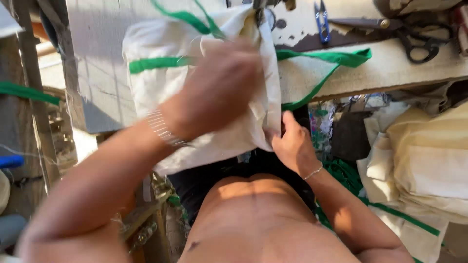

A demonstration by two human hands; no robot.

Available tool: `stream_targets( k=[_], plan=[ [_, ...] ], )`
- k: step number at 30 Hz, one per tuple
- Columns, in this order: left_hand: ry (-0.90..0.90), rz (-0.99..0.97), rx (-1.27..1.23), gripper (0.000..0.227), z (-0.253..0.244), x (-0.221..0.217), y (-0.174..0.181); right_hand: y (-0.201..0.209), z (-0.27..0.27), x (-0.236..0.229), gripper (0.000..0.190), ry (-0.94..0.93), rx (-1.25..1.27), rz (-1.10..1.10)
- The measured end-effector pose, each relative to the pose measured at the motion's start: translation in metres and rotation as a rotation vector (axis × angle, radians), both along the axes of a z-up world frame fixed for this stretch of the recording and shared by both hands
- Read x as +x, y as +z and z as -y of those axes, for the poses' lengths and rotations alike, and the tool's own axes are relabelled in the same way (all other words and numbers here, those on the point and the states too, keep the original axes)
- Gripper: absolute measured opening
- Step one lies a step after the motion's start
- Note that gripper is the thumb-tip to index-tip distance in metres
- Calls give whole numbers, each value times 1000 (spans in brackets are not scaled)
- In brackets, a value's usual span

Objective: The person is using an industrial sewing machine to attach green straps to a white canvas tote bag.

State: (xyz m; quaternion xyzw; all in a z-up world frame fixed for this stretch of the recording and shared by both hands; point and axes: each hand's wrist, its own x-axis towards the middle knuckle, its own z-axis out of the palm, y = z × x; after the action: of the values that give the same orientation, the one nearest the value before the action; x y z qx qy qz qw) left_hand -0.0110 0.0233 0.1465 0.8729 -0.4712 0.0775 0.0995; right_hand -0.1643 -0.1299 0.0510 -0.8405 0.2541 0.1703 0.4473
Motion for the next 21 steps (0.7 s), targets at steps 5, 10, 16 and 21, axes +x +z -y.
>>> stream_targets(
  k=[5,10,16,21],
  plan=[
    [-107,-495,-644,19,31,-9,-102,-30,2,-9,35,-56,-71,174],
    [111,187,100,63,-38,-32,-80,-39,3,-18,37,-145,16,339],
    [-113,45,427,59,-80,-49,-6,-11,4,0,52,294,-587,1025],
    [-457,-246,414,24,-68,-51,37,30,2,44,34,910,-187,1075]
  ],
)
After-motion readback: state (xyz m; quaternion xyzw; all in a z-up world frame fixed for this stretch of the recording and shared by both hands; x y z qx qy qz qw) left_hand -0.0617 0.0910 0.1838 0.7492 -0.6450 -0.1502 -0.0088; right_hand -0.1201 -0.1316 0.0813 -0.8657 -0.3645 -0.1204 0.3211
